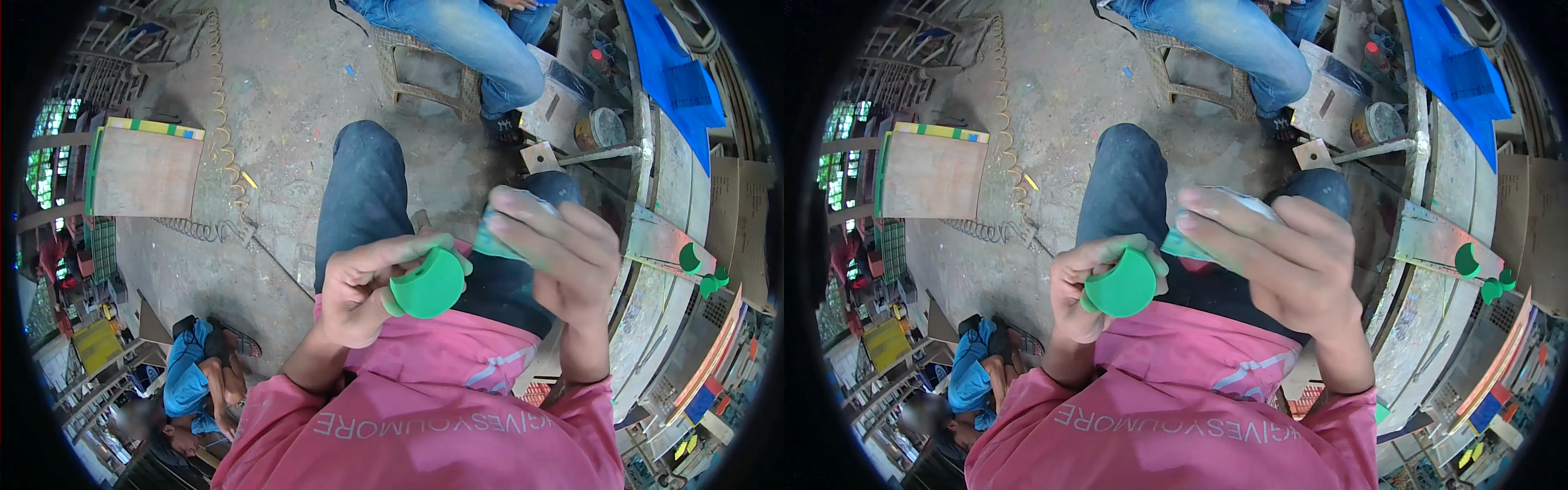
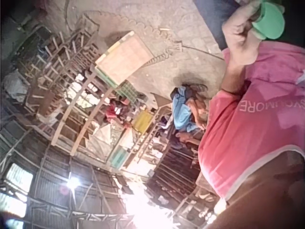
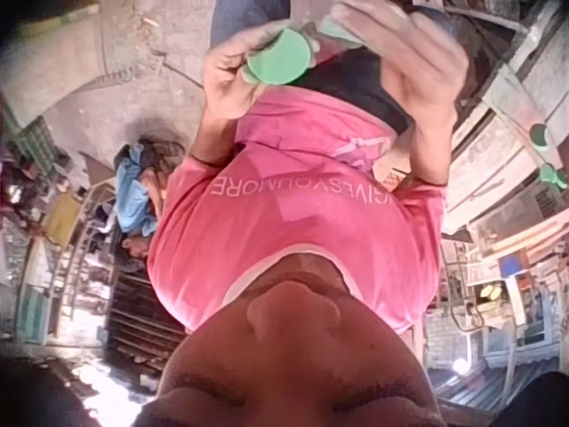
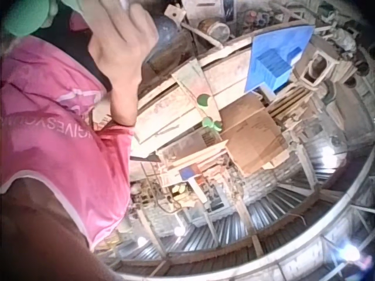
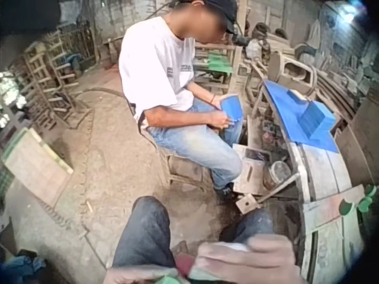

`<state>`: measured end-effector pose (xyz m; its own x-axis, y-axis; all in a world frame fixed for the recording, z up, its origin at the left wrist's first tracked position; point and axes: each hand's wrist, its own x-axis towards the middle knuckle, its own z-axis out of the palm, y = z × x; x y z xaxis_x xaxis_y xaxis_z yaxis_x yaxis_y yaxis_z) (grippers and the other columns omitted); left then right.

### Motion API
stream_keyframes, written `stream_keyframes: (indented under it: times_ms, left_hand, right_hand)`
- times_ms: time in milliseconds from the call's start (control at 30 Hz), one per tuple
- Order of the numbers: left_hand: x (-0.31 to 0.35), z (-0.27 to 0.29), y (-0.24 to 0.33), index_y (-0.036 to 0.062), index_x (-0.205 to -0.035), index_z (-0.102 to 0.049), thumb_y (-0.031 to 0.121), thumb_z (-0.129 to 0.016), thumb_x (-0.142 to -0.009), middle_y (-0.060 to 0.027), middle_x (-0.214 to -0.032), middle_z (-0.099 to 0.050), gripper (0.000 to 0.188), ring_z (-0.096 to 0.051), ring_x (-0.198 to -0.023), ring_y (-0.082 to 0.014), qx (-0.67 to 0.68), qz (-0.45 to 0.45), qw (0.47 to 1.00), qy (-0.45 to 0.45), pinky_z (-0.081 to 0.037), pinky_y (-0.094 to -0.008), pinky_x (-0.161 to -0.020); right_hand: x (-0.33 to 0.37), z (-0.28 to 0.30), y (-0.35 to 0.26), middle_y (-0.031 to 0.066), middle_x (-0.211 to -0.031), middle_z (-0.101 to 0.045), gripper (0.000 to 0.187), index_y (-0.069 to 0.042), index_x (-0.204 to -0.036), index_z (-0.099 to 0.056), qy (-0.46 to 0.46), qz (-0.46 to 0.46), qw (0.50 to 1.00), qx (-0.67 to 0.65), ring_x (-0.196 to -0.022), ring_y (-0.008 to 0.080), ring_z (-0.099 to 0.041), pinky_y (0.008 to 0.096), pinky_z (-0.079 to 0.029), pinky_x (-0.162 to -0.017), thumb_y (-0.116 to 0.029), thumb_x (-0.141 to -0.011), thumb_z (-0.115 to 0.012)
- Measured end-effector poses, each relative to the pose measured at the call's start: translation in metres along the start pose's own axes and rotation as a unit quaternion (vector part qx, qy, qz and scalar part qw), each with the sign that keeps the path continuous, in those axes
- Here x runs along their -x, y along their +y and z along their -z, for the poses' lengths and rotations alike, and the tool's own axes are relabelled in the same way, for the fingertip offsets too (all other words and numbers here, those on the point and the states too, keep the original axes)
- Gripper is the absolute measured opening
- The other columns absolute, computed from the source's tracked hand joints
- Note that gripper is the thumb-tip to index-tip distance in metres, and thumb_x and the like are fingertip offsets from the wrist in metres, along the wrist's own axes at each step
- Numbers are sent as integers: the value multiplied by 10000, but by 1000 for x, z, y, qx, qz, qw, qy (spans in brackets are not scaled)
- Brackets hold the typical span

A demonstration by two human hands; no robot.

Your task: The person sits on the floor in a workshop and uses a sanding block to smooth the surface of a small green plastic component. They rotate the object to sand different sides and edges, occasionally pausing to inspect the surface. Another person is visible in the background working on a separate task.

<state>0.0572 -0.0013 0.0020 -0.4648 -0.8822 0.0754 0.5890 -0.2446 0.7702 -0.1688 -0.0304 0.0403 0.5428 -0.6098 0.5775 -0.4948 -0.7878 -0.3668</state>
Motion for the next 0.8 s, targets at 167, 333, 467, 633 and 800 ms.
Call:
stream_keyframes:
  times_ms: [167, 333, 467, 633, 800]
  left_hand:
    - [-3, -2, -1, -105, -1258, -423, 164, -562, -893, -252, -1166, -539, 475, -584, -1022, -268, -62, -39, 997, 0, -473, -362, -869]
    - [0, -10, -2, -78, -1256, -432, 190, -582, -868, -274, -1098, -549, 495, -622, -899, -284, -83, -34, 995, 32, -532, -365, -766]
    - [-9, -21, -6, -68, -1315, -353, 99, -506, -885, -312, -1217, -458, 486, -604, -943, -329, -4, -33, 999, 38, -540, -379, -770]
    - [-10, -32, -5, -42, -1321, -356, 11, -524, -850, -311, -1198, -478, 504, -620, -914, -317, -16, 11, 998, 62, -558, -349, -727]
    - [-11, -29, -5, -52, -1224, -434, -98, -598, -780, -221, -1084, -581, 475, -639, -886, -257, -45, 19, 998, 27, -559, -330, -725]
  right_hand:
    - [-6, -1, -11, 48, -1101, -645, 399, -79, -995, -683, -23, 38, 998, -35, -519, 95, -450, 213, -383, -476, 30, -634, -554]
    - [7, 6, 10, 160, -1061, -642, 379, 2, -1001, -662, 80, -162, 983, -38, -742, 196, -619, 251, -483, -632, 107, -665, -521]
    - [32, -25, 1, 197, -1056, -637, 300, 41, -1015, -644, 212, -293, 924, -124, -874, 197, -652, 259, -498, -706, 121, -764, -501]
    - [79, -80, 20, 92, -1151, -617, 304, -21, -1128, -611, 235, -455, 825, -240, -685, 0, -520, 171, -421, -525, 52, -852, -505]
    - [75, -74, 34, 67, -1137, -622, 284, -27, -1142, -604, 243, -453, 826, -230, -628, -13, -481, 162, -407, -503, 2, -874, -513]
